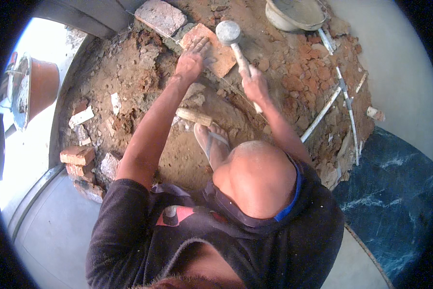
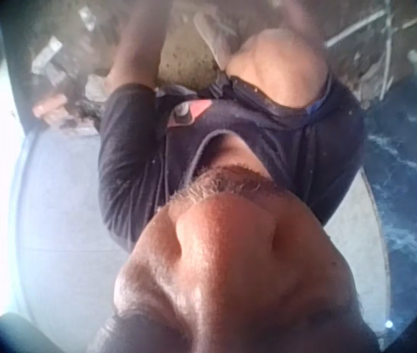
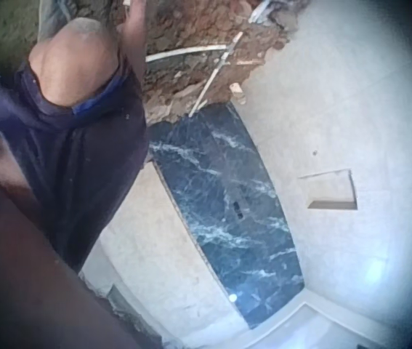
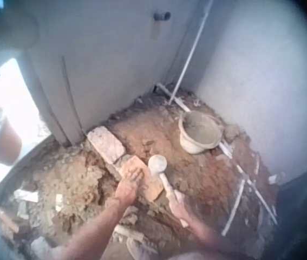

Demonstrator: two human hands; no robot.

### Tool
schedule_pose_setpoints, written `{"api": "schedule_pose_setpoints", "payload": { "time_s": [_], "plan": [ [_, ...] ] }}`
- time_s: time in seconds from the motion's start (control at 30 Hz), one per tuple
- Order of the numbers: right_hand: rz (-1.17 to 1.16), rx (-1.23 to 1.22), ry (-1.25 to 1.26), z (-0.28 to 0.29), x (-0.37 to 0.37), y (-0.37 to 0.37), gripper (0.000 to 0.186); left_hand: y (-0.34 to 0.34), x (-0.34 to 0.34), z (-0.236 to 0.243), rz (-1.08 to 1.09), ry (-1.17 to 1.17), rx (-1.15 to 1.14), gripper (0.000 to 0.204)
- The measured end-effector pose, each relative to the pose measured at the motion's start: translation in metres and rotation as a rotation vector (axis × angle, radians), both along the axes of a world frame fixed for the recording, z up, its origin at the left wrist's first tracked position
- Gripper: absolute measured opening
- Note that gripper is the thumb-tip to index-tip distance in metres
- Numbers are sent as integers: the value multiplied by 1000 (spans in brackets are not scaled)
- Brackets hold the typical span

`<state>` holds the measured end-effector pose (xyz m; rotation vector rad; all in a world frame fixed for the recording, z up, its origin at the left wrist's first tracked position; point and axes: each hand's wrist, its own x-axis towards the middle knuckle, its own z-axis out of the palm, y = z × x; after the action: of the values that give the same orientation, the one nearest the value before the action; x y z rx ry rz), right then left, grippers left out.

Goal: The person applies mortar from a bucket onto a dirt surface using a trowel and places bricks onto the mortar, tapping them into place with a mallet.

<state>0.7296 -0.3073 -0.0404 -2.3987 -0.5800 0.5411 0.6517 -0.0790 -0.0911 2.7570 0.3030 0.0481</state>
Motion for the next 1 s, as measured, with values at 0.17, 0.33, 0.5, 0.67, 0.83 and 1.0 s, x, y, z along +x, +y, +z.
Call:
{"api": "schedule_pose_setpoints", "payload": {
  "time_s": [0.17,0.33,0.5,0.67,0.83,1.0],
  "plan": [
    [-22,69,93,8,10,1,37,-9,-8,25,-144,84,92,73],
    [-63,49,190,22,10,13,39,-21,-19,15,-236,40,287,72],
    [6,80,160,47,7,42,39,-21,-14,8,-205,97,307,63],
    [221,108,-189,12,29,60,39,-22,-9,8,-207,79,259,62],
    [108,-3,73,40,29,85,39,-14,-16,1,-205,46,288,65],
    [164,44,-63,17,28,76,39,-15,-13,3,-205,5,193,61]
  ]
}}
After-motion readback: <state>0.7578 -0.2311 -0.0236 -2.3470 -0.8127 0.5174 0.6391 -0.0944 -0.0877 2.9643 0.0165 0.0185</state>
